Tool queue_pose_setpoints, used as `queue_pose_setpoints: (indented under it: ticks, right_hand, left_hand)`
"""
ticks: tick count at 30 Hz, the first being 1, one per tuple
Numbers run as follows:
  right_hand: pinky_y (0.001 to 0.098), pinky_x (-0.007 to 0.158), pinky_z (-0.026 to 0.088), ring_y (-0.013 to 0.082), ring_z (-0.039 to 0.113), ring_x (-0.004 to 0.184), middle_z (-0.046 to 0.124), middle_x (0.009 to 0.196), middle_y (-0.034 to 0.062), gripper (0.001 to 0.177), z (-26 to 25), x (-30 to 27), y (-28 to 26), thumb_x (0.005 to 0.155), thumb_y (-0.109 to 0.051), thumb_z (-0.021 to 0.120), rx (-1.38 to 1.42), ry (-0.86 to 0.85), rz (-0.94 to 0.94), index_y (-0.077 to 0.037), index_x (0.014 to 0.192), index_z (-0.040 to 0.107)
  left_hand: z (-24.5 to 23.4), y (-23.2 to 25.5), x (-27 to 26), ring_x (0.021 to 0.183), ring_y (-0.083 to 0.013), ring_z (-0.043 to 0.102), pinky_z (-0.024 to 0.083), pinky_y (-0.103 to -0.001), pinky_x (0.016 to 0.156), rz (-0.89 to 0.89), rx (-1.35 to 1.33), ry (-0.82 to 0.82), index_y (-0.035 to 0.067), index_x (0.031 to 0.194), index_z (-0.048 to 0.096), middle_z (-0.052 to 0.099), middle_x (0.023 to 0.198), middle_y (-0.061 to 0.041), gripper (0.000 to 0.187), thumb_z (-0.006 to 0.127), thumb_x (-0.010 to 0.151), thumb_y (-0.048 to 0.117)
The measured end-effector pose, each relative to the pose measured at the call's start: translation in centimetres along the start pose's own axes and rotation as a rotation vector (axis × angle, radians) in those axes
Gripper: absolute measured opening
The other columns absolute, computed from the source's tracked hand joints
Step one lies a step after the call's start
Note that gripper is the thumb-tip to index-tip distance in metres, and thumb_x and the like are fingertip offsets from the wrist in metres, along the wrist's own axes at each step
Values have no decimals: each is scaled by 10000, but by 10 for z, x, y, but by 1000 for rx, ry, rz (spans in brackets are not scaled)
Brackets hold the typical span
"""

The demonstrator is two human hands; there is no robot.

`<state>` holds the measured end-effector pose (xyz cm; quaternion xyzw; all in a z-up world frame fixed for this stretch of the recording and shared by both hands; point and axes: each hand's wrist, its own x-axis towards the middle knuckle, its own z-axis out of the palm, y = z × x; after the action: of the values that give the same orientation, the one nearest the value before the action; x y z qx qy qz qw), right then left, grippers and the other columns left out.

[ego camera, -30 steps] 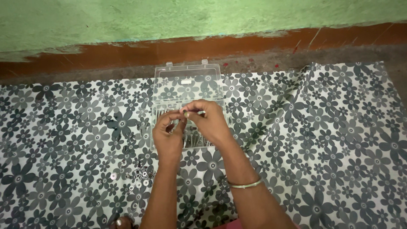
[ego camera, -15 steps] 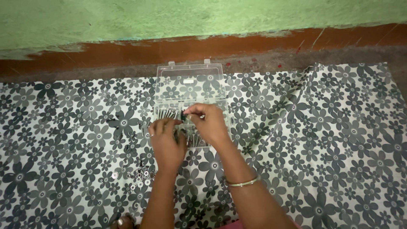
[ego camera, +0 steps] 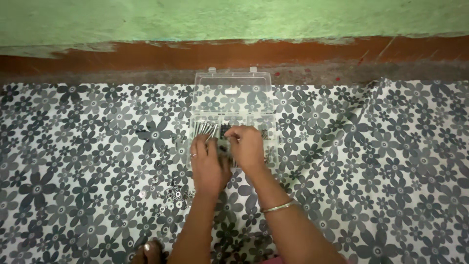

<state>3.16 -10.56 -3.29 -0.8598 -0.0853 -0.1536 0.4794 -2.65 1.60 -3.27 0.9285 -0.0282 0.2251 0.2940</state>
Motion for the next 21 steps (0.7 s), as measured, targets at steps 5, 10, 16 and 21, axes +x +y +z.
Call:
queue_pose_setpoints:
  ticks: [5, 10, 16, 21]
  right_hand:
    - [416, 741, 571, 345, 703, 792, 738, 831, 160, 144, 8, 0, 1, 779, 24, 700, -82, 41, -60, -60, 877, 764]
    - [426, 725, 580, 325, 710, 780, 723, 819, 151, 158, 11, 5, 1, 771, 7, 687, -105, -50, 54, -78, 896, 731]
    - [479, 720, 554, 366, 674, 787, 702, 778, 154, 133, 13, 4, -3, 781, -30, 672, -237, -47, -9, -104, 870, 737]
    - [492, 723, 553, 378, 672, 800, 697, 768, 157, 140, 16, 7, -1, 766, -35, 667, -303, -72, -29, -115, 856, 739]
  left_hand:
    - [1, -3, -1, 1320, -466, 427, 410, -556, 1065, -19, 20, -42, -33, 1187, 566, 462, 1360, -256, 428, 645, 773, 41]
    - [0, 0, 1, 1338, -468, 419, 417, -564, 1034, -54, 19, -65, -21, 1160, 574, 468, 1370, -244, 404, 661, 772, 47]
    - [-1, 1, 1, 1333, -477, 424, 427, -571, 1015, -47, 16, -60, -20, 1134, 578, 468, 1374, -249, 397, 657, 750, 40]
    - [-2, 1, 2, 1339, -491, 418, 417, -573, 1041, -18, 6, -42, -26, 1114, 573, 478, 1364, -262, 382, 652, 746, 40]
